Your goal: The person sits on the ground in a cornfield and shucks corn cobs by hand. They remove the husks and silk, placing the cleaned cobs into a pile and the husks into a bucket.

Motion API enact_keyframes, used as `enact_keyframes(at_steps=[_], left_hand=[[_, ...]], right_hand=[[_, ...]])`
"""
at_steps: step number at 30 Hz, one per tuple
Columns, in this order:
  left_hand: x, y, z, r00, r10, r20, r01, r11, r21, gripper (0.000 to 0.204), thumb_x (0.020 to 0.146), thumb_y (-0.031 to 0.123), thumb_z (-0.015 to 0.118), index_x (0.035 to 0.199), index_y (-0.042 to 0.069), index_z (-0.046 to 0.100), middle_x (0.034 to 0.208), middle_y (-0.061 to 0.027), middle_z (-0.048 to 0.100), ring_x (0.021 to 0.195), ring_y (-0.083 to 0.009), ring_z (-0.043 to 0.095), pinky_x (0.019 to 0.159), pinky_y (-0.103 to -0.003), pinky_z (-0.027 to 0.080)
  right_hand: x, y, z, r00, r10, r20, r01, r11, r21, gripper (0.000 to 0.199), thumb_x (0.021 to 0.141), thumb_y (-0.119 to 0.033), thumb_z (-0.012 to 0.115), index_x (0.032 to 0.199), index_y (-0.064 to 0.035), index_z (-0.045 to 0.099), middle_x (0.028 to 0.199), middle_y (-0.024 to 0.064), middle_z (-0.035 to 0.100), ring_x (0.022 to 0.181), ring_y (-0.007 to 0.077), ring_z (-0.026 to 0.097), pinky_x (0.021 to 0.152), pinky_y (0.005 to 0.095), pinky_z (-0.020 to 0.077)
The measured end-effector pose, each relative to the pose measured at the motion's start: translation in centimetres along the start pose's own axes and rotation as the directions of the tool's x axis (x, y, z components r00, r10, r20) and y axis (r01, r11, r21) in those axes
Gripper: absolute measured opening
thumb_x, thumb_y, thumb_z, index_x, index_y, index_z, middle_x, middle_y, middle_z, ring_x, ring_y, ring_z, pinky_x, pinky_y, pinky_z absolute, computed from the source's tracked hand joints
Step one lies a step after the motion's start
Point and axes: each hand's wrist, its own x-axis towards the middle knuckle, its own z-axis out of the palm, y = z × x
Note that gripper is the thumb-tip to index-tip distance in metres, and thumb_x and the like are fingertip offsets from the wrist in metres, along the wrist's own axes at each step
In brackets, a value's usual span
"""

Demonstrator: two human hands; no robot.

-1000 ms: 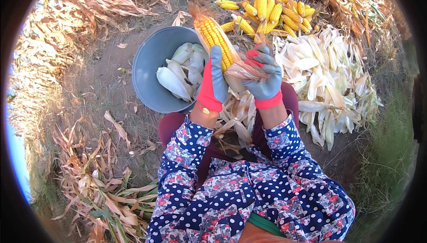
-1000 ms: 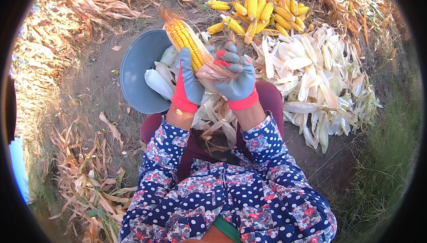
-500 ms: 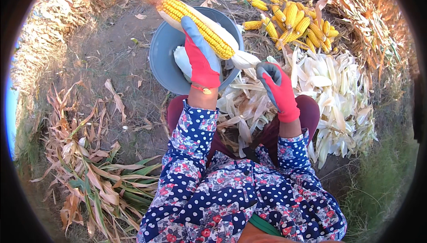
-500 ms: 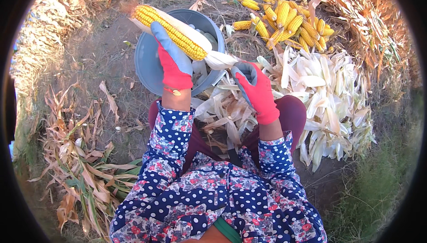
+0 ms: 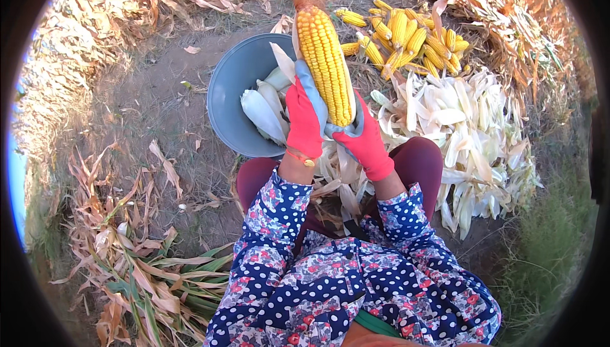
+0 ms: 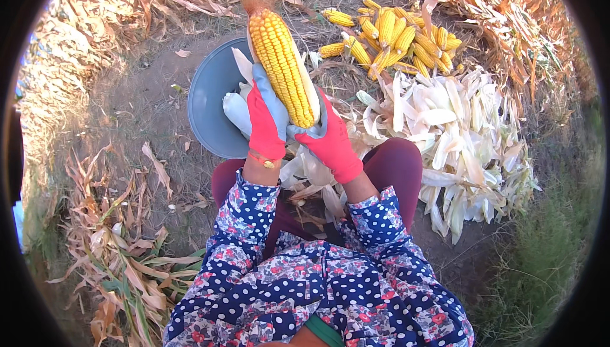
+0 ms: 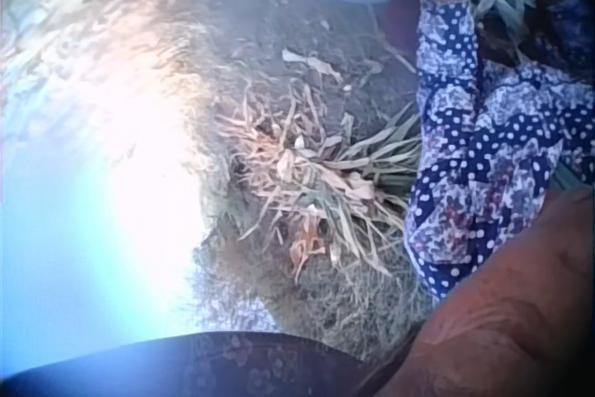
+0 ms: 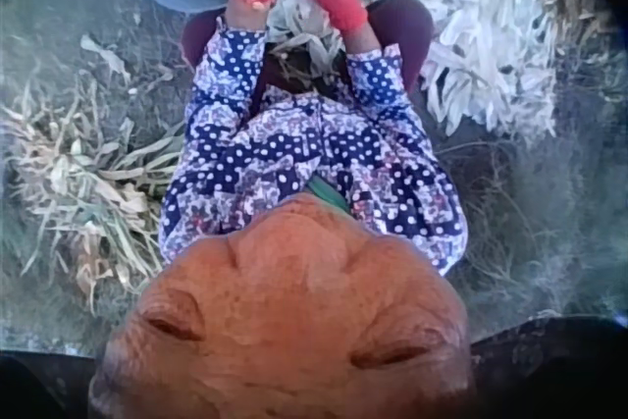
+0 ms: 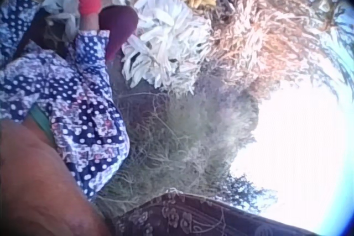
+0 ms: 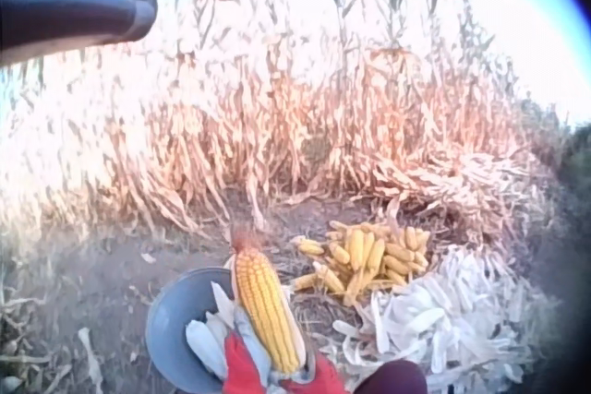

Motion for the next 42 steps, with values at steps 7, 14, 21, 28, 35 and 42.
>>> enact_keyframes(at_steps=[7,14,21,28,35,42], left_hand=[[-0.1,3.0,-1.3,0.982,0.173,-0.073,-0.172,0.985,0.03,0.048,0.099,0.041,0.045,0.116,-0.001,0.06,0.101,-0.0077,0.065,0.09,-0.0127,0.059,0.079,-0.028,0.046],[1.1,3.3,-3.5,0.963,0.129,-0.237,-0.158,0.981,-0.112,0.039,0.096,0.033,0.055,0.114,-0.001,0.059,0.096,-0.0037,0.064,0.087,-0.0104,0.057,0.078,-0.026,0.045],[1.6,2.6,-3.9,0.938,0.29,-0.192,-0.287,0.957,0.044,0.043,0.098,0.038,0.048,0.117,0.0,0.055,0.103,-0.0108,0.063,0.091,-0.0174,0.06,0.078,-0.03,0.048],[1.9,4.6,-5.1,0.951,0.033,0.306,0.156,0.806,-0.571,0.066,0.095,0.052,0.038,0.126,-0.006,0.05,0.109,-0.022,0.063,0.101,-0.0323,0.063,0.086,-0.04,0.053],[1.5,4.9,-5.8,0.822,0.097,0.561,0.428,0.544,-0.721,0.052,0.096,0.047,0.04,0.089,0.002,0.066,0.094,-0.0168,0.066,0.096,-0.0361,0.063,0.087,-0.047,0.052],[2.0,2.6,-4.5,0.903,-0.176,0.392,0.425,0.224,-0.877,0.042,0.097,0.042,0.042,0.082,0.007,0.06,0.085,-0.0099,0.066,0.086,-0.0291,0.064,0.084,-0.042,0.052]], right_hand=[[0.1,-0.4,-0.9,0.988,0.049,0.143,-0.078,0.976,0.202,0.09,0.069,-0.026,0.084,0.141,-0.0017,0.036,0.132,0.0115,0.053,0.12,0.0177,0.051,0.101,0.0345,0.041],[-0.4,0.3,-1.3,0.973,0.019,0.231,-0.033,0.998,0.06,0.088,0.065,-0.02,0.084,0.14,-0.0017,0.04,0.129,0.0105,0.057,0.118,0.0177,0.054,0.099,0.0343,0.0434],[-0.6,-0.5,-2.1,0.96,0.002,0.28,-0.01,1.0,0.029,0.087,0.066,-0.019,0.084,0.139,-0.0014,0.041,0.127,0.0097,0.058,0.116,0.0164,0.055,0.098,0.0333,0.0437],[-0.5,-1.5,-4.0,0.893,0.097,0.439,-0.101,0.995,-0.013,0.089,0.063,-0.014,0.083,0.14,-0.0015,0.041,0.126,0.0101,0.058,0.116,0.016,0.055,0.098,0.0326,0.043],[-1.0,-1.3,-6.3,0.844,0.119,0.523,-0.195,0.976,0.093,0.086,0.063,-0.008,0.08,0.139,-0.0001,0.041,0.126,0.0082,0.058,0.116,0.0163,0.054,0.099,0.0321,0.042],[-0.8,-0.6,-6.6,0.833,0.163,0.528,-0.245,0.966,0.088,0.086,0.063,-0.01,0.079,0.139,-0.0006,0.04,0.129,0.0082,0.054,0.119,0.016,0.051,0.1,0.0328,0.0408]])
